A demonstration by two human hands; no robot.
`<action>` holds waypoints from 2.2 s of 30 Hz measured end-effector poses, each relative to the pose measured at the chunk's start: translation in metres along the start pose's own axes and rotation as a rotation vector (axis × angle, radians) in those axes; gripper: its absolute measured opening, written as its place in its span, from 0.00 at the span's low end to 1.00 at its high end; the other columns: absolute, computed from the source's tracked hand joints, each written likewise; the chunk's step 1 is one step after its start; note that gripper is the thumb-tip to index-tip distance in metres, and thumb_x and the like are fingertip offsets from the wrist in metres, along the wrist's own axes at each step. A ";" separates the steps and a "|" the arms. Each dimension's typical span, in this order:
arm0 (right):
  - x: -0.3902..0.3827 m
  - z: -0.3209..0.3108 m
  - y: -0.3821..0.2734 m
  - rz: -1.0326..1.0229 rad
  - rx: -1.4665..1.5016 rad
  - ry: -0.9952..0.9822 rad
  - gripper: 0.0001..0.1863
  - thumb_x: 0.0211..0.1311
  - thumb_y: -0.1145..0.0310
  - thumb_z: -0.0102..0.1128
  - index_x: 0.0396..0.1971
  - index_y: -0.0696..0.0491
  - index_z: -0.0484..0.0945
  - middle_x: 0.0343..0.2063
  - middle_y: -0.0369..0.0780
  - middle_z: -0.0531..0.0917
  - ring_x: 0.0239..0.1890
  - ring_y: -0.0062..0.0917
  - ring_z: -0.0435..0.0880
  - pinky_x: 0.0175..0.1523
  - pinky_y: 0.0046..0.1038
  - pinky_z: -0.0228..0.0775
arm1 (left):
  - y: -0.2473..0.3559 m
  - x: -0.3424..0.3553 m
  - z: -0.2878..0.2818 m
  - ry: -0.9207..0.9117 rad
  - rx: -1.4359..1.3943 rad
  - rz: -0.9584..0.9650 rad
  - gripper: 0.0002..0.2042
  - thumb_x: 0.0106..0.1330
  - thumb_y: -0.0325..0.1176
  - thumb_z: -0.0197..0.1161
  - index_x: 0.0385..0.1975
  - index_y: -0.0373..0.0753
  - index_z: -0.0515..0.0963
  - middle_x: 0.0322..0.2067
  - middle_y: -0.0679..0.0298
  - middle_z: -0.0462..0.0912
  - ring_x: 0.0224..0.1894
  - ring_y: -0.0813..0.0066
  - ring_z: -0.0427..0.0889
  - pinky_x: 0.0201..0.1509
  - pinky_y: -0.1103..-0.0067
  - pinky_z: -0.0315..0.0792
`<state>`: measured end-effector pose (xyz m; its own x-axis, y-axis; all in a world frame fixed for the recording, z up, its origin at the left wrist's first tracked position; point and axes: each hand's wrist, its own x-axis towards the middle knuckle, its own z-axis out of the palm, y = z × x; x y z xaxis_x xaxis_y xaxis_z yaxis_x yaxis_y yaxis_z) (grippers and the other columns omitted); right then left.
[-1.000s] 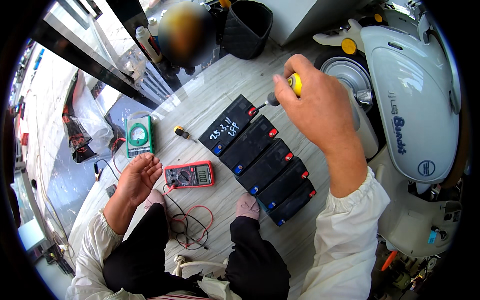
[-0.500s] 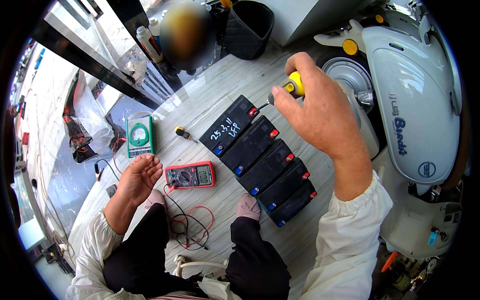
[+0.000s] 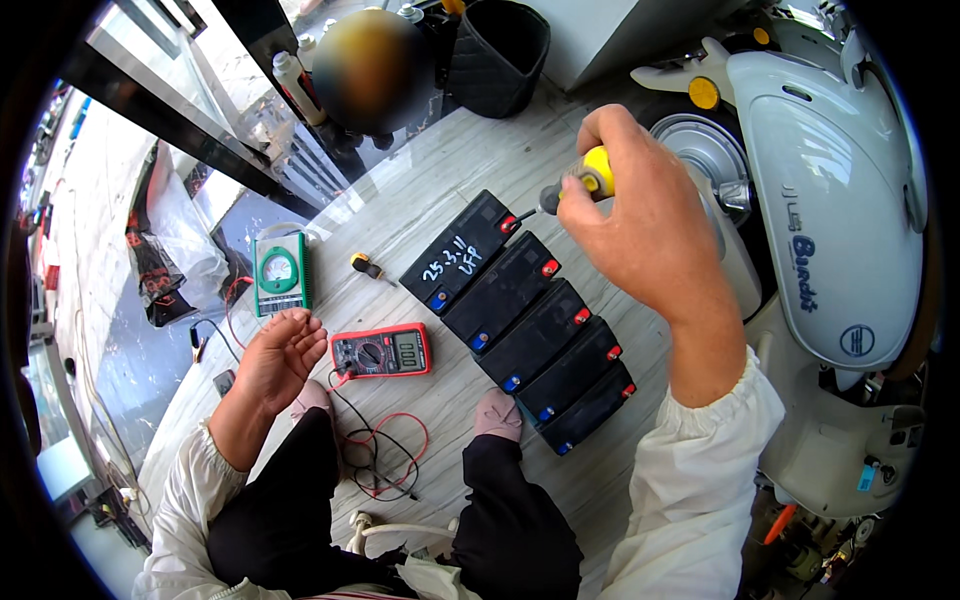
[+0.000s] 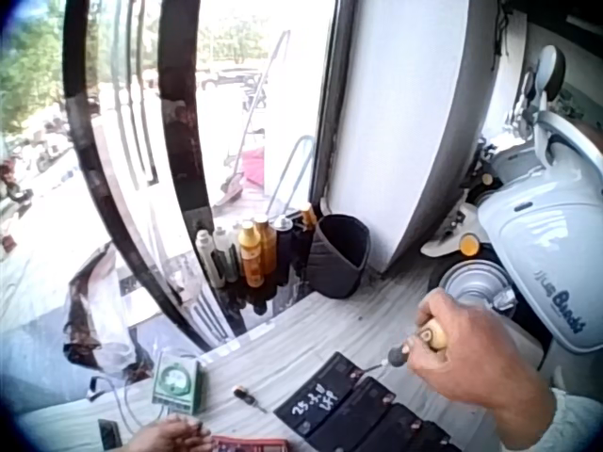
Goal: The person uses a screwdriver to tighten screws on battery terminals and connects wires between multiple batteries. They also use a multimeter to measure voltage across the battery terminals.
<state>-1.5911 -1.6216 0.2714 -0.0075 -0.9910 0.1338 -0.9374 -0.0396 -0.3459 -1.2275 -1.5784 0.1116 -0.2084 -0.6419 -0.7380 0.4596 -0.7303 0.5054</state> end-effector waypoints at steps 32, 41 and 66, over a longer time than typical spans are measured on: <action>-0.001 0.005 0.005 -0.146 -0.191 0.150 0.13 0.60 0.62 0.63 0.36 0.54 0.72 0.21 0.46 0.80 0.27 0.40 0.80 0.38 0.39 0.72 | -0.002 0.002 0.002 0.003 -0.007 -0.001 0.02 0.69 0.28 0.58 0.38 0.39 0.74 0.37 0.61 0.80 0.40 0.70 0.83 0.46 0.76 0.80; -0.001 0.002 0.002 0.053 -0.145 0.058 0.11 0.61 0.65 0.62 0.37 0.53 0.71 0.22 0.45 0.80 0.28 0.37 0.81 0.36 0.37 0.72 | -0.001 0.001 0.002 0.007 -0.016 -0.003 0.02 0.69 0.28 0.58 0.38 0.39 0.74 0.36 0.61 0.81 0.39 0.71 0.83 0.46 0.77 0.81; -0.003 -0.001 -0.004 0.066 -0.039 0.020 0.11 0.62 0.65 0.59 0.36 0.55 0.70 0.24 0.43 0.76 0.25 0.31 0.76 0.33 0.31 0.67 | -0.001 0.001 0.002 0.001 0.009 -0.004 0.03 0.70 0.29 0.57 0.39 0.39 0.73 0.38 0.62 0.79 0.41 0.71 0.82 0.49 0.76 0.80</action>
<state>-1.5880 -1.6183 0.2736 -0.0767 -0.9884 0.1308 -0.9475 0.0314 -0.3182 -1.2293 -1.5790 0.1113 -0.2098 -0.6385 -0.7405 0.4510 -0.7351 0.5062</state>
